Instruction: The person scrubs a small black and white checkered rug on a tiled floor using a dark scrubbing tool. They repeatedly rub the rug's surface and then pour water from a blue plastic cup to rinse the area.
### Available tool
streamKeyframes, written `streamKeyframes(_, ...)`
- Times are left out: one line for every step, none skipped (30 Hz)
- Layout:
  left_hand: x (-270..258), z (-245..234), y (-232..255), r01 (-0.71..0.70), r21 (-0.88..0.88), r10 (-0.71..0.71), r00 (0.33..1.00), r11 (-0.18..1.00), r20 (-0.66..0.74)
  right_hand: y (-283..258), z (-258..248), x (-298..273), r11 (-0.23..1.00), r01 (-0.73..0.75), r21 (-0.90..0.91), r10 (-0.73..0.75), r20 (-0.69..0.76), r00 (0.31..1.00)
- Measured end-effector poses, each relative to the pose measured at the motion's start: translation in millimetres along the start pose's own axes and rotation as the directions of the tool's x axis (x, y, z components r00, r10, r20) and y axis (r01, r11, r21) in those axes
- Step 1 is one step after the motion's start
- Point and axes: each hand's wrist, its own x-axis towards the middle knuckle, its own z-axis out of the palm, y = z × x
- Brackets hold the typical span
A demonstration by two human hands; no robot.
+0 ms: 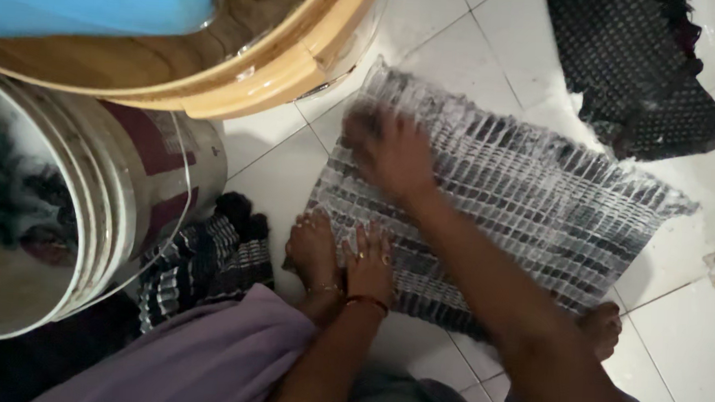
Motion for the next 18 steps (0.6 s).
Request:
streamKeyframes(3.9, 6.9, -1.0, 0.015, 0.007, -0.014, 0.995, 1.000, -0.095, -16.1, -5.0, -23.7, 0.993, 0.115, -0.013, -0.114, 0.072, 0.991)
streamKeyframes(7.7, 11.4, -1.7, 0.008, -0.002, -0.008, 0.998, 1.000, -0.054, -23.7, -15.8, -48.6, 0.965, 0.262, 0.014, -0.261, 0.137, 0.956)
streamKeyframes(7.2, 14.5, -2.3, 0.003, -0.011, -0.003, 1.000, 1.000, -0.008, -22.9, -27.0, -66.4, 0.916, 0.398, 0.055, -0.401, 0.200, 0.894)
streamKeyframes(6.2, 14.5, -2.1, -0.002, -0.020, 0.003, 0.999, 1.000, 0.039, -9.9, -31.2, -61.8, 0.931, 0.356, 0.077, -0.365, 0.185, 0.913)
streamKeyframes(2.6, 12.1, -1.8, 0.003, -0.004, -0.003, 1.000, 1.000, 0.011, 7.5, -32.6, -52.2, 0.950, 0.297, 0.099, -0.310, 0.176, 0.934)
streamKeyframes(0.1, 6.7, -2.2, 0.007, 0.012, -0.007, 1.000, 1.000, -0.017, 39.1, -34.7, -32.2, 0.883, -0.418, 0.212, 0.262, 0.518, 0.815)
streamKeyframes(1.1, -1.8, -1.3, 0.022, 0.020, -0.020, 0.998, 1.000, -0.055, 71.2, -40.5, -15.0, 0.898, -0.364, 0.246, 0.271, 0.343, 0.900)
streamKeyframes(2.9, -10.4, -1.7, 0.015, 0.027, -0.016, 1.000, 1.000, 0.020, 90.2, -43.7, -11.4, 0.918, -0.395, 0.039, 0.392, 0.067, 0.917)
streamKeyframes(2.1, -15.4, -1.4, 0.008, 0.028, -0.011, 0.995, 1.000, 0.102, 109.5, -43.4, 1.6, 0.914, -0.401, -0.064, 0.377, -0.230, 0.897)
streamKeyframes(-2.8, -16.3, -2.2, 0.001, 0.028, -0.006, 0.983, 1.000, 0.183, 120.4, -40.8, 7.4, 0.890, -0.428, -0.159, 0.300, -0.505, 0.810)
streamKeyframes(-4.3, -16.7, -3.7, 0.014, 0.009, -0.015, 0.996, 1.000, 0.090, 120.6, -36.1, -0.7, 0.871, -0.490, -0.026, 0.449, -0.363, 0.817)
streamKeyframes(-3.3, -16.2, -5.9, 0.026, -0.012, -0.026, 1.000, 1.000, -0.003, 112.5, -27.5, -9.7, 0.822, -0.562, 0.095, 0.569, -0.198, 0.798)
streamKeyframes(-1.6, -15.3, -1.7, 0.030, -0.043, -0.034, 0.995, 0.999, -0.098, 106.5, -22.8, -24.4, 0.745, -0.640, 0.189, 0.655, -0.022, 0.756)
streamKeyframes(-2.6, -15.1, -0.1, 0.024, -0.027, -0.026, 0.996, 0.999, -0.090, 84.6, -14.7, -53.4, 0.964, -0.190, -0.185, 0.120, -0.334, 0.935)
streamKeyframes(-2.6, -18.2, -1.6, 0.031, -0.015, -0.032, 0.996, 0.999, -0.086, 62.6, -9.8, -81.8, 0.986, -0.103, -0.133, 0.071, -0.229, 0.971)
streamKeyframes(-3.2, -23.4, 0.5, 0.038, -0.003, -0.038, 0.996, 0.999, -0.083, 43.4, -7.9, -111.5, 0.997, -0.023, -0.071, 0.014, -0.123, 0.992)
streamKeyframes(-6.3, -28.3, 1.3, 0.039, -0.031, -0.039, 0.999, 0.999, -0.013, 37.5, -11.8, -142.2, 0.998, 0.044, 0.037, -0.040, -0.089, 0.995)
streamKeyframes(-5.2, -33.8, 1.1, 0.040, -0.060, -0.037, 0.998, 0.997, 0.057, 48.8, -18.7, -167.3, 0.983, 0.105, 0.147, -0.097, -0.059, 0.994)
